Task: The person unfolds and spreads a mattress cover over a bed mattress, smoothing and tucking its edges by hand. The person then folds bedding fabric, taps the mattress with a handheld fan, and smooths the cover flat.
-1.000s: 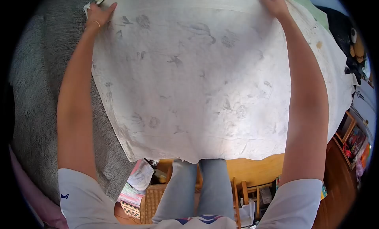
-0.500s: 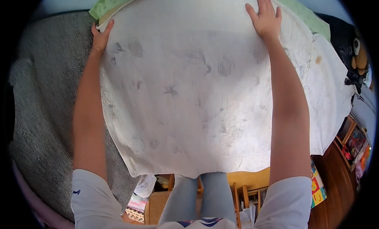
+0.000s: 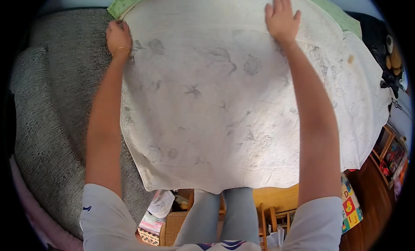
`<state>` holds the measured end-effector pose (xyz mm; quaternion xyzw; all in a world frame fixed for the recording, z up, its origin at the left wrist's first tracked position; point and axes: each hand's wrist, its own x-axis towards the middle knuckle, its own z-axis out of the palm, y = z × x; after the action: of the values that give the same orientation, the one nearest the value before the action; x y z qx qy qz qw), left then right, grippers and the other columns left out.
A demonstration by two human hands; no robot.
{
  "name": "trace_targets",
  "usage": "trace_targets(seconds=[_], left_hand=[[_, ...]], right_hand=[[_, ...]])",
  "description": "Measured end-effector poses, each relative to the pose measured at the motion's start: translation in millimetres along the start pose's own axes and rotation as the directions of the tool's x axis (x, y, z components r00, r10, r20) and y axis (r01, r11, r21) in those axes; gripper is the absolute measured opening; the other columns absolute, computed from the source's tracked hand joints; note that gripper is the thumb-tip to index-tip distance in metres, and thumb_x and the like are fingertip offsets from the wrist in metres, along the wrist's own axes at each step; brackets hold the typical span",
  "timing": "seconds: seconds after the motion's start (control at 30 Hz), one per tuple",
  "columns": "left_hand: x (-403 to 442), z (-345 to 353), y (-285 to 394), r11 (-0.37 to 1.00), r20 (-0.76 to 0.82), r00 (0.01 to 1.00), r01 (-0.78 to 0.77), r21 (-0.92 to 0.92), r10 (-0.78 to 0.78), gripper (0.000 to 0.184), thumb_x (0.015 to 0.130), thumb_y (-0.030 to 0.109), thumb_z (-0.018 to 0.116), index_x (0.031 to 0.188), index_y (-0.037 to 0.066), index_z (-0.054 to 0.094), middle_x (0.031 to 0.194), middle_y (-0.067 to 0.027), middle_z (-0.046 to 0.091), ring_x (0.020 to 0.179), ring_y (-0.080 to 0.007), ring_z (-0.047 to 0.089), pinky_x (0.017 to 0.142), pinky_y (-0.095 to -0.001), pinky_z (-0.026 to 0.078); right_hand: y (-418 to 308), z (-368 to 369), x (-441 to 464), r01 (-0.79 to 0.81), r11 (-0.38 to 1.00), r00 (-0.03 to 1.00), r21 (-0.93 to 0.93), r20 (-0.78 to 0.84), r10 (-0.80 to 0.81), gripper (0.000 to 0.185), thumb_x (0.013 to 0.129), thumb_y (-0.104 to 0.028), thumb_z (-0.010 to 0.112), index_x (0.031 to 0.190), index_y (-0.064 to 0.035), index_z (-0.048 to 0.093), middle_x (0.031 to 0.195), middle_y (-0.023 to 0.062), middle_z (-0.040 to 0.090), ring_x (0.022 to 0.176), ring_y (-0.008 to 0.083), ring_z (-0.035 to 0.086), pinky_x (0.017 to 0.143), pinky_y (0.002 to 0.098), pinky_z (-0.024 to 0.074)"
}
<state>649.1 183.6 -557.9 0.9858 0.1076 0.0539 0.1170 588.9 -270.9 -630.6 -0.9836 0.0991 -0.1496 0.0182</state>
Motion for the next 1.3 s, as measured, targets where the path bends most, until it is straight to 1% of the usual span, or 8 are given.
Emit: trace_targets(seconds=[0.1, 0.23, 0.43, 0.5, 0.57, 0.8, 1.0, 1.3], left_hand=[[22, 28, -26, 0.937, -0.027, 0.939, -0.345, -0.058, 0.344, 0.035, 0.092, 0.027, 0.048, 0.124, 0.014, 0.047, 0.134, -0.0237, 0.042, 0.124, -0.0379, 0.04, 0.098, -0.042, 0.04], [55, 44, -30, 0.929, -0.026, 0.934, -0.357, -0.098, 0.356, 0.039, 0.095, 0.031, 0.041, 0.133, 0.021, 0.043, 0.143, -0.0207, 0.031, 0.129, -0.0373, 0.033, 0.1, -0.0445, 0.039], [92, 17, -8, 0.859, 0.311, 0.948, -0.105, 0.501, -0.066, 0.049, 0.096, 0.047, 0.03, 0.136, 0.022, 0.044, 0.147, -0.0166, 0.023, 0.132, -0.0375, 0.03, 0.1, -0.0477, 0.038], [112, 38, -38, 0.922, 0.365, 0.925, -0.043, 0.386, -0.109, 0.054, 0.096, 0.051, 0.027, 0.136, 0.02, 0.045, 0.145, -0.0178, 0.03, 0.129, -0.0371, 0.034, 0.102, -0.0453, 0.035], [111, 49, -61, 0.911, 0.573, 0.808, 0.332, -0.246, -0.14, 0.076, 0.091, 0.063, 0.024, 0.14, 0.006, 0.036, 0.14, -0.0199, 0.038, 0.125, -0.0349, 0.04, 0.102, -0.0435, 0.034], [-2, 1, -35, 0.488, 0.689, 0.653, 0.734, -0.473, -0.314, 0.092, 0.084, 0.072, 0.032, 0.138, -0.002, 0.035, 0.139, -0.0186, 0.04, 0.123, -0.0326, 0.042, 0.105, -0.0372, 0.03], [-97, 11, -85, 0.798, 0.377, 0.924, 0.27, -0.539, -0.058, 0.08, 0.089, 0.057, 0.034, 0.14, -0.005, 0.026, 0.14, -0.0232, 0.036, 0.128, -0.0345, 0.036, 0.106, -0.0364, 0.028], [-287, -53, -125, 0.942, 0.436, 0.894, 0.232, -0.244, -0.107, 0.056, 0.096, 0.021, 0.039, 0.141, -0.006, 0.019, 0.143, -0.0269, 0.029, 0.132, -0.0371, 0.03, 0.108, -0.036, 0.025]], right_hand=[[-29, -21, -25, 0.07, 0.996, 0.997, 0.059, 0.01, -0.071, 0.052, 0.094, -0.044, 0.033, 0.142, -0.0238, 0.031, 0.149, 0.001, 0.029, 0.139, 0.0177, 0.022, 0.111, 0.05, 0.0126], [-31, -22, -27, 0.062, 0.995, 0.998, 0.085, 0.01, -0.063, 0.052, 0.093, -0.043, 0.036, 0.141, -0.0231, 0.033, 0.147, 0.0008, 0.031, 0.138, 0.0172, 0.024, 0.111, 0.0495, 0.0125], [-33, -25, -27, 0.069, 0.994, 0.998, 0.081, -0.003, -0.069, 0.051, 0.093, -0.042, 0.035, 0.141, -0.0235, 0.033, 0.148, 0.001, 0.031, 0.138, 0.0173, 0.024, 0.111, 0.0491, 0.0128], [-33, -23, -28, 0.066, 0.995, 0.998, 0.078, 0.002, -0.067, 0.052, 0.093, -0.043, 0.034, 0.141, -0.0238, 0.032, 0.148, 0.0012, 0.031, 0.138, 0.0173, 0.024, 0.111, 0.0491, 0.013], [-33, -21, -28, 0.062, 0.995, 0.998, 0.076, -0.002, -0.062, 0.052, 0.093, -0.044, 0.034, 0.141, -0.0242, 0.032, 0.148, 0.0005, 0.031, 0.138, 0.0168, 0.024, 0.111, 0.0492, 0.0128], [-37, -25, -27, 0.09, 0.994, 0.995, 0.068, -0.042, -0.087, 0.052, 0.094, -0.042, 0.034, 0.143, -0.0253, 0.029, 0.149, -0.0005, 0.029, 0.138, 0.0163, 0.022, 0.111, 0.0495, 0.0138], [-29, 0, -17, 0.032, 0.999, 0.998, 0.007, 0.059, -0.033, 0.058, 0.092, -0.048, 0.033, 0.144, -0.0229, 0.028, 0.15, 0.0017, 0.025, 0.139, 0.0177, 0.02, 0.111, 0.0497, 0.0134], [-107, -75, -146, 0.135, 0.982, 0.989, 0.133, 0.036, -0.141, 0.057, 0.093, -0.045, 0.036, 0.143, -0.0176, 0.029, 0.149, 0.008, 0.028, 0.138, 0.0224, 0.023, 0.112, 0.0466, 0.014]])
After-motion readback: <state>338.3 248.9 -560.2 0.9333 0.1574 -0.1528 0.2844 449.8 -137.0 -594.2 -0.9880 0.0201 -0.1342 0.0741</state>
